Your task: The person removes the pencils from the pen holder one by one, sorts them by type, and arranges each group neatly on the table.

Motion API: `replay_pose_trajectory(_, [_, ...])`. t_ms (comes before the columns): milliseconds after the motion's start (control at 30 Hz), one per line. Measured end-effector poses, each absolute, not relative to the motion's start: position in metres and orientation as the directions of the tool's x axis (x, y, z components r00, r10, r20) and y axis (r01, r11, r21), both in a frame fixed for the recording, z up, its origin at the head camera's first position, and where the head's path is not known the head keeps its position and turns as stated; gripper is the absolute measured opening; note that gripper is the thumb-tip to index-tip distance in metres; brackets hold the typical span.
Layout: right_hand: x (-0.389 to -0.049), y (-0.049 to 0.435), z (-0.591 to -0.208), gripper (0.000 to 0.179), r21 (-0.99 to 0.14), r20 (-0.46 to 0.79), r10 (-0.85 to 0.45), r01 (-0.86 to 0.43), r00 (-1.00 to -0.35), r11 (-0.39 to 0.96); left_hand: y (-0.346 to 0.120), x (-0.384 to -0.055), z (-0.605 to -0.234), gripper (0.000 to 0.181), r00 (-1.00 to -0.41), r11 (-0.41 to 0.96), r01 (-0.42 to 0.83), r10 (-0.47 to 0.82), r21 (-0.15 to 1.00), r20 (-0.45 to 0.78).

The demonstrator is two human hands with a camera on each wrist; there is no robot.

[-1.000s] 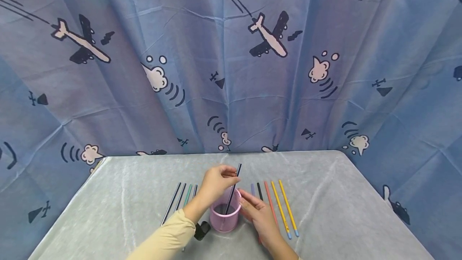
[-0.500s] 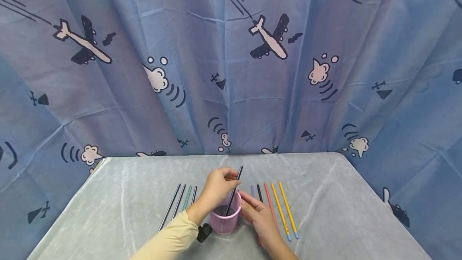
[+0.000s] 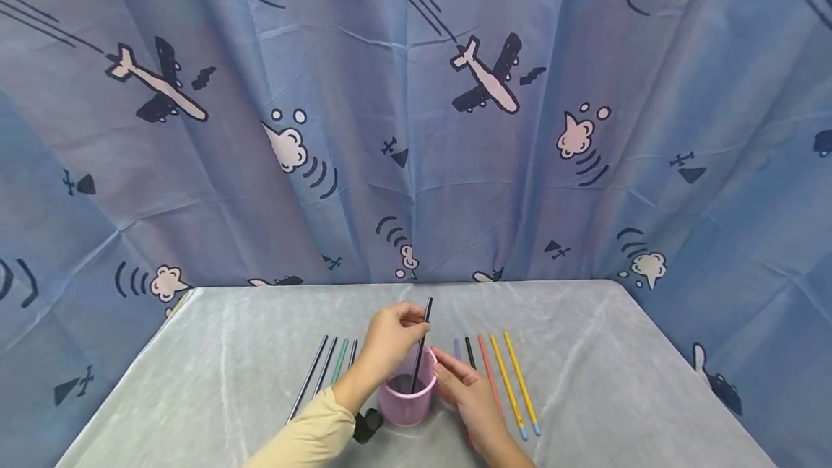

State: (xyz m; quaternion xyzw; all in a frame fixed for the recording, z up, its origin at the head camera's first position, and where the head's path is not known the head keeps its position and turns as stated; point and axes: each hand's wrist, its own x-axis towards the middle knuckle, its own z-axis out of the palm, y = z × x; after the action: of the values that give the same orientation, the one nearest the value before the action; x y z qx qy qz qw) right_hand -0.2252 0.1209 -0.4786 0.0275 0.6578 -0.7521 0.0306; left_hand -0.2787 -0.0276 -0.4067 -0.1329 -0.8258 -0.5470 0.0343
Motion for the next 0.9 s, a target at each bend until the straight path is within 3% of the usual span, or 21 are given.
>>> replay_pose_trajectory(333, [-0.224,0.118,-0.480,0.055,-0.987,-0.070,-0.046,0.076,-0.996,-0.139,-0.039,-0.275,-0.392,0.024,-0.971,0.273,0.229,0.132,0.934,0.200])
replay_pose_trajectory(900, [-0.224,0.124,-0.482,0.052,-0.987,-0.038,-0.017,0.040,-0.999,-0.153,-0.063,-0.271,-0.355,0.020,-0.956,0.148,0.292,0.003,0.945,0.294])
